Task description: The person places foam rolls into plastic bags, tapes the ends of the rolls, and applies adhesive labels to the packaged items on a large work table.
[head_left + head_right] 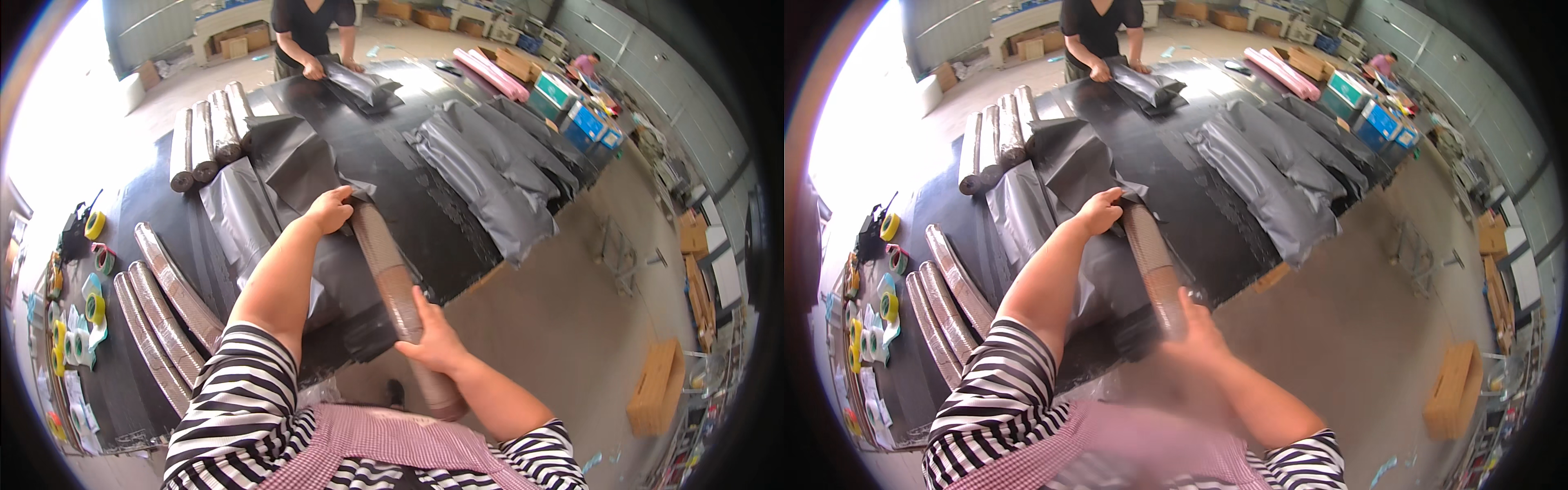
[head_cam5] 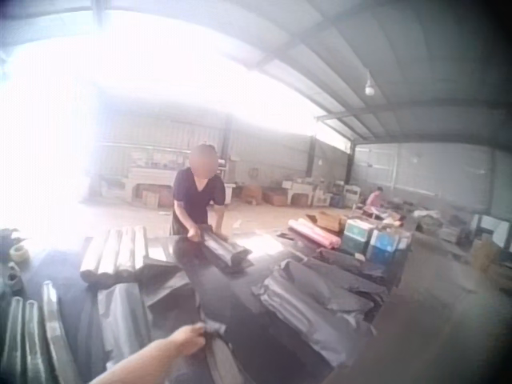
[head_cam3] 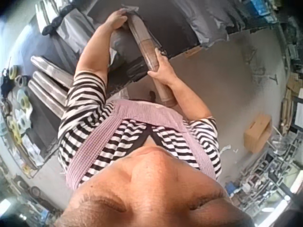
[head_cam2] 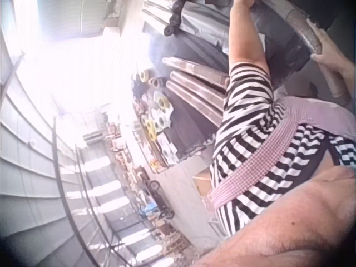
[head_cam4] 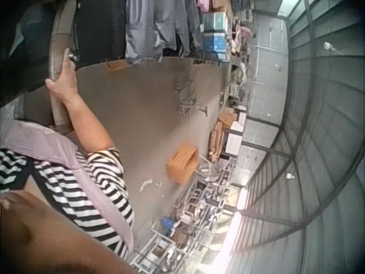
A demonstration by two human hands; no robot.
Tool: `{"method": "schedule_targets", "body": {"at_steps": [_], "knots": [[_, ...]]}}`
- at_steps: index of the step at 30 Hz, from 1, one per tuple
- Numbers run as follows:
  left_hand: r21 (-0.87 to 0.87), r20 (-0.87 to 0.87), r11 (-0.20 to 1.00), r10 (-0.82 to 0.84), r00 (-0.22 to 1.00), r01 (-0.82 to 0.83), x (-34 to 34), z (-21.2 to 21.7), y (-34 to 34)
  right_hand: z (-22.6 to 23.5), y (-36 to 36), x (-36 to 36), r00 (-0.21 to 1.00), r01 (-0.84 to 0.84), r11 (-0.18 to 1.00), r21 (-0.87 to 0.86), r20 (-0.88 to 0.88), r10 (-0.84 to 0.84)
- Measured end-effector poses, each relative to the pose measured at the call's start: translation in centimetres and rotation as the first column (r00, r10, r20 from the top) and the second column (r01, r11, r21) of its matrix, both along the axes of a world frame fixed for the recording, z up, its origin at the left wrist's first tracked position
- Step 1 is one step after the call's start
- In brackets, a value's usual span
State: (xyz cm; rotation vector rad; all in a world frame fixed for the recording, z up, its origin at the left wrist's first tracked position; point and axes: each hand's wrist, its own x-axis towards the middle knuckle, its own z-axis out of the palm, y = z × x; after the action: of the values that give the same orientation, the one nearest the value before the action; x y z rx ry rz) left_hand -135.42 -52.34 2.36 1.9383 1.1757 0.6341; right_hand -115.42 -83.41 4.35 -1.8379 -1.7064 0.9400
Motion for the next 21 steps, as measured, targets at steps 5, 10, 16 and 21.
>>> {"method": "schedule_targets", "body": {"at_steps": [5, 10, 16, 21], "knots": [[0.031, -0.042, 0.99, 0.136, 0.99, -0.135, -2.0, -5.7, 2.0, -5.6, 8.8, 3.1, 0.98, -0.166, 0.97, -0.177, -0.137, 0.143], [-0.018, 0.237, 0.968, 0.246, 0.94, -0.249, -0.7, -6.4, -0.3, -7.5, 22.9, 3.1, 0.978, -0.082, 0.887, 0.455, 0.21, -0.017], [0.273, 0.244, 0.858, 0.377, 0.894, -0.436, -0.1, -4.1, -3.5, -8.8, 31.9, 1.4, 0.948, -0.304, 0.776, 0.553, 0.255, 0.189], [0.441, 0.206, 0.73, 0.484, 0.85, -0.522, -1.1, -4.7, -8.7, -9.5, 25.6, 3.9, 0.86, -0.507, 0.811, 0.292, 0.227, 0.457]]}}
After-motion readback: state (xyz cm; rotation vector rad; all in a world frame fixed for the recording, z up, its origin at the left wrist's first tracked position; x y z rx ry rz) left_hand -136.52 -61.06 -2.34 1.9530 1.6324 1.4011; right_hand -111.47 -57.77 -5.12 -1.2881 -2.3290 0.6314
